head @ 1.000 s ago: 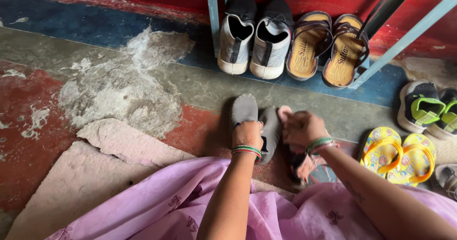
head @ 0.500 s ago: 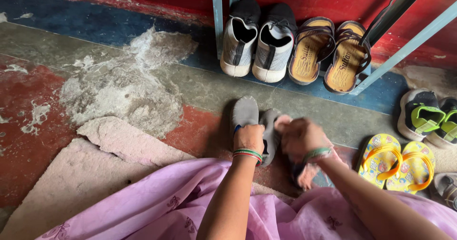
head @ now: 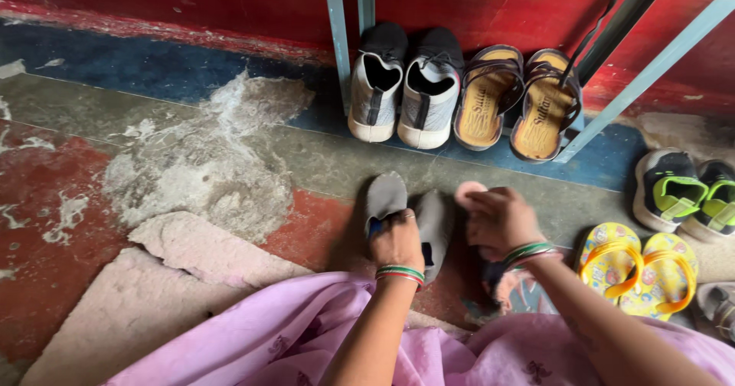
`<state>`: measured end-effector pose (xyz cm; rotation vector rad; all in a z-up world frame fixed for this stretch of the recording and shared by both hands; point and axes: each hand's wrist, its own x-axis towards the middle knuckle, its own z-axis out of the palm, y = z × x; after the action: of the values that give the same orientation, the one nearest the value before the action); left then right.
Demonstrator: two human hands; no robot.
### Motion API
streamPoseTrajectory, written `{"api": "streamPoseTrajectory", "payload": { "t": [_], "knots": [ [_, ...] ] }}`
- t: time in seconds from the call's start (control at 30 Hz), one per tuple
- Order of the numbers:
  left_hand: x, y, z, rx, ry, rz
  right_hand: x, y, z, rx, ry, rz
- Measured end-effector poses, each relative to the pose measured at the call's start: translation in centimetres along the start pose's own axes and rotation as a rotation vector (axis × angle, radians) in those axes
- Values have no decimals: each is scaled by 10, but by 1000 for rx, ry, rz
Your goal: The person sits on the floor and wipes a black shoe with a cloth, then places it on a shoe rack. They then pick up a pair of grey slip-on shoes and wipe them with the same cloth.
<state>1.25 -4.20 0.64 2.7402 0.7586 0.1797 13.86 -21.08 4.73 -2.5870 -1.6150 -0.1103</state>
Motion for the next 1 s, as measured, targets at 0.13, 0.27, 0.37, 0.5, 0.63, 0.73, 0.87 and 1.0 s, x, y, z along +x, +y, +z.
{"api": "streamPoseTrajectory", "payload": {
  "t": [0.13, 0.27, 0.37, 0.5, 0.63, 0.73, 0.87, 1.0],
  "knots": [
    [-7, 2, 1, 7, 148, 15, -13, -41, 34, 28, -327, 133],
    [-8, -5, -6, 8, 145, 106, -4, -52, 37, 411, -160, -180],
    [-12, -4, 0, 18, 178, 157, 0, -27, 25, 288, -244, 112],
    [-16, -4, 7, -66, 208, 206, -4, -14, 20, 175, -63, 214],
    [-12, -6, 5, -97, 334, 215, -13, -17, 35, 461, -254, -92],
    [-14, 0, 8, 4, 324, 124, -19, 0, 42, 509, -540, -195],
    [-6, 5, 6, 258, 123, 267, -2, 16, 32, 423, -151, 318],
    [7, 13, 6, 363, 1, 430, 1, -14, 19, -497, 120, -240]
  ]
}}
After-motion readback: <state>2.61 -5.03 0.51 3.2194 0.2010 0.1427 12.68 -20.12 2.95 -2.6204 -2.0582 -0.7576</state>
